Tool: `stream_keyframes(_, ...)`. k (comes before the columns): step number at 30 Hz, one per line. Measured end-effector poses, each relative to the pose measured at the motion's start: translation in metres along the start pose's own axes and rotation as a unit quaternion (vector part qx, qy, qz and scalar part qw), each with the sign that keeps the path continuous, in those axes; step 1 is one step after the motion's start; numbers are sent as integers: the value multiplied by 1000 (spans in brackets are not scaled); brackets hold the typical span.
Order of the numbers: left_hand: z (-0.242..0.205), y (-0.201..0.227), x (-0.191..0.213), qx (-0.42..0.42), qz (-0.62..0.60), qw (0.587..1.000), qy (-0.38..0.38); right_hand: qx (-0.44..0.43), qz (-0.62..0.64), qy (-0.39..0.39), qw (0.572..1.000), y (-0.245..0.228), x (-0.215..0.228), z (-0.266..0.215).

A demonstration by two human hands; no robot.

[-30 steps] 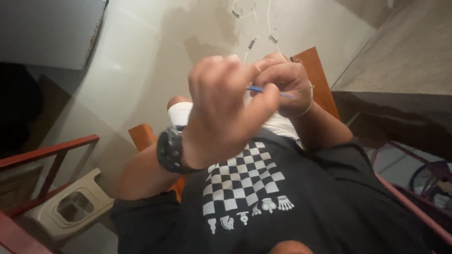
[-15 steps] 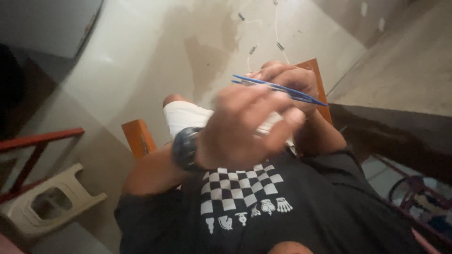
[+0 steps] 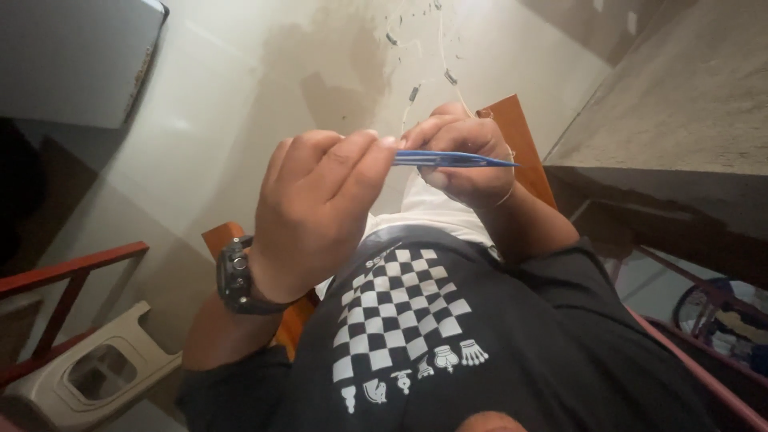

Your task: The person is tying a fishing knot using a blue knot-tying tool and scissors.

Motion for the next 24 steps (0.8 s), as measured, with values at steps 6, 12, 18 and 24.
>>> stream_keyframes(6,-10,-7,3,15,4,1000,-19,6,76,-38,996,-3,-4,1)
stream_keyframes(12,-13,-15,11,23,29,999,-14,31,125,-75,989,-4,-2,5)
stream_keyframes(18,-15,-21,9,26,9,1000,-15,25,127,-79,988,-5,-5,7)
stream_keyframes(24,-18,-24,3,18,-28,999,-14,28,133,-82,987,-5,-6,7)
Point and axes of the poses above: each hand's wrist, its own z-axis towards the middle knuckle, its own x-axis out of the back of the hand, y = z × x, the point moved 6 cm from there along z, towards the middle knuckle, and after that the axes turned 12 degrees about -x, right-handed, at the moved point
